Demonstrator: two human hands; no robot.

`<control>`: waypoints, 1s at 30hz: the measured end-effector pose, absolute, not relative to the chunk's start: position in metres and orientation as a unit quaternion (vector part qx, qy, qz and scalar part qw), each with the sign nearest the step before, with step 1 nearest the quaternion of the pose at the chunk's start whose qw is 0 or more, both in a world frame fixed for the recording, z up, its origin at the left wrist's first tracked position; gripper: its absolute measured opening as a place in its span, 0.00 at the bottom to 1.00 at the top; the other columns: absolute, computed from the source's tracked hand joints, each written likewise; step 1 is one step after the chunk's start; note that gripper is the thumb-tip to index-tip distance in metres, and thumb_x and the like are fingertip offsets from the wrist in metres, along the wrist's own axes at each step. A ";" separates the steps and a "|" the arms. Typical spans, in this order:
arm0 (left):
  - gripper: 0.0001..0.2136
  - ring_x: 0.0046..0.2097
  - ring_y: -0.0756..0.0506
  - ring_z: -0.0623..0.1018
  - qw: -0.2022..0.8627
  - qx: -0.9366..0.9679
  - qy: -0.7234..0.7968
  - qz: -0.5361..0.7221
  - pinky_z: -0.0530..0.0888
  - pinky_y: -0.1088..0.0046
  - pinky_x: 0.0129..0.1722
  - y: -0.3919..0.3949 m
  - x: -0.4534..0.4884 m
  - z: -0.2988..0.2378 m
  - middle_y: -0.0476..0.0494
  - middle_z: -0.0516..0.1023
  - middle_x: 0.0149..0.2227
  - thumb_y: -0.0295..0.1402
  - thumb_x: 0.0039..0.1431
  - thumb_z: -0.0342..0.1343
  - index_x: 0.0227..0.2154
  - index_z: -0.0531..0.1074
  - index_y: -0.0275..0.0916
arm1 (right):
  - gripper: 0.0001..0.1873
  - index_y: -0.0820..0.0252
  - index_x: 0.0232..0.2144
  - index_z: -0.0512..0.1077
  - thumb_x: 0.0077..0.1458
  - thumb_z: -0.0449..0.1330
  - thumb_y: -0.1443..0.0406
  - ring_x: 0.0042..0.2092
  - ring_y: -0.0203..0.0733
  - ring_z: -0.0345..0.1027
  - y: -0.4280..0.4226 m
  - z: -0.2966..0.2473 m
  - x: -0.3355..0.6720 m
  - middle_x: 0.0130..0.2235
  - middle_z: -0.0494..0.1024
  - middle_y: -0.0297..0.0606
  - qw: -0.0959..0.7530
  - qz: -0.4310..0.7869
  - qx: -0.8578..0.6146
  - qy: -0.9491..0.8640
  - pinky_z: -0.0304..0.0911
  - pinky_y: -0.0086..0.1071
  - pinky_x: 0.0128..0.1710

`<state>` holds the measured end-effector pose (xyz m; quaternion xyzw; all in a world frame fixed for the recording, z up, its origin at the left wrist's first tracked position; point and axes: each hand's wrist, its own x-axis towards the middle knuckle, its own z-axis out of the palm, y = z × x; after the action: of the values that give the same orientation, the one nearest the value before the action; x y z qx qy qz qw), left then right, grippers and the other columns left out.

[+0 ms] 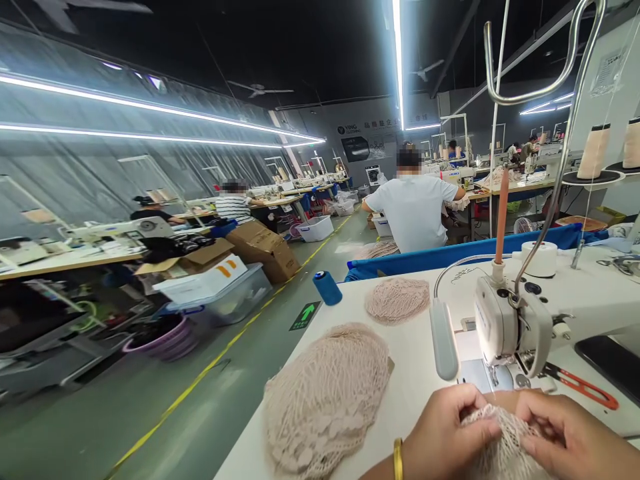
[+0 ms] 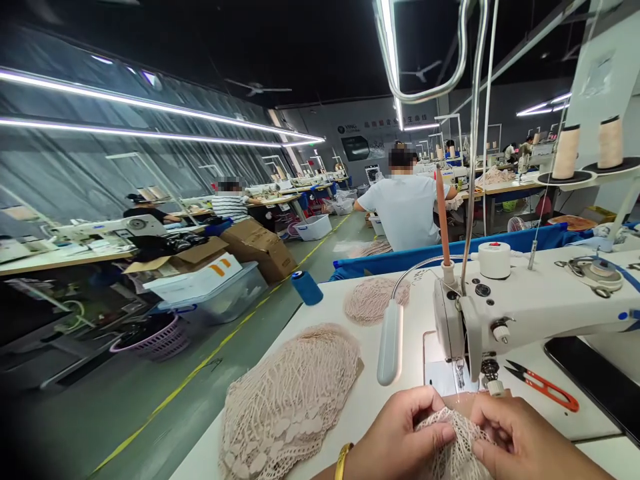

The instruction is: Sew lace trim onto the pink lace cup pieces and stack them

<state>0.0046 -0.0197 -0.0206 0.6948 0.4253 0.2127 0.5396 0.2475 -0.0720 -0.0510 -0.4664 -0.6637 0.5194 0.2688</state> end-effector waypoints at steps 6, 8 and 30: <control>0.03 0.37 0.46 0.75 0.422 0.785 0.338 0.303 0.68 0.72 0.38 -0.023 0.005 -0.031 0.48 0.74 0.32 0.29 0.57 0.61 0.27 0.75 0.40 | 0.24 0.49 0.43 0.76 0.68 0.58 0.39 0.39 0.47 0.69 -0.079 -0.064 0.243 0.37 0.77 0.36 0.307 0.350 -0.523 -0.714 0.60 0.36 0.38; 0.04 0.37 0.45 0.76 0.394 0.803 0.314 0.318 0.69 0.72 0.37 -0.024 0.004 -0.032 0.47 0.76 0.32 0.28 0.58 0.59 0.30 0.79 0.41 | 0.21 0.50 0.37 0.74 0.70 0.58 0.42 0.37 0.46 0.70 -0.079 -0.058 0.242 0.34 0.78 0.36 0.317 0.334 -0.509 -0.727 0.61 0.35 0.36; 0.08 0.37 0.43 0.79 0.341 0.841 0.263 0.327 0.74 0.70 0.39 -0.022 0.001 -0.048 0.44 0.81 0.34 0.31 0.56 0.63 0.39 0.82 0.44 | 0.18 0.45 0.39 0.81 0.77 0.54 0.54 0.36 0.43 0.75 -0.082 -0.057 0.236 0.36 0.81 0.35 0.413 0.227 -0.404 -0.784 0.69 0.33 0.40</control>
<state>0.0012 -0.0221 -0.0481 0.8412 0.2632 0.3273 0.3406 0.2365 -0.0824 -0.0570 -0.4036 -0.7843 0.2269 0.4128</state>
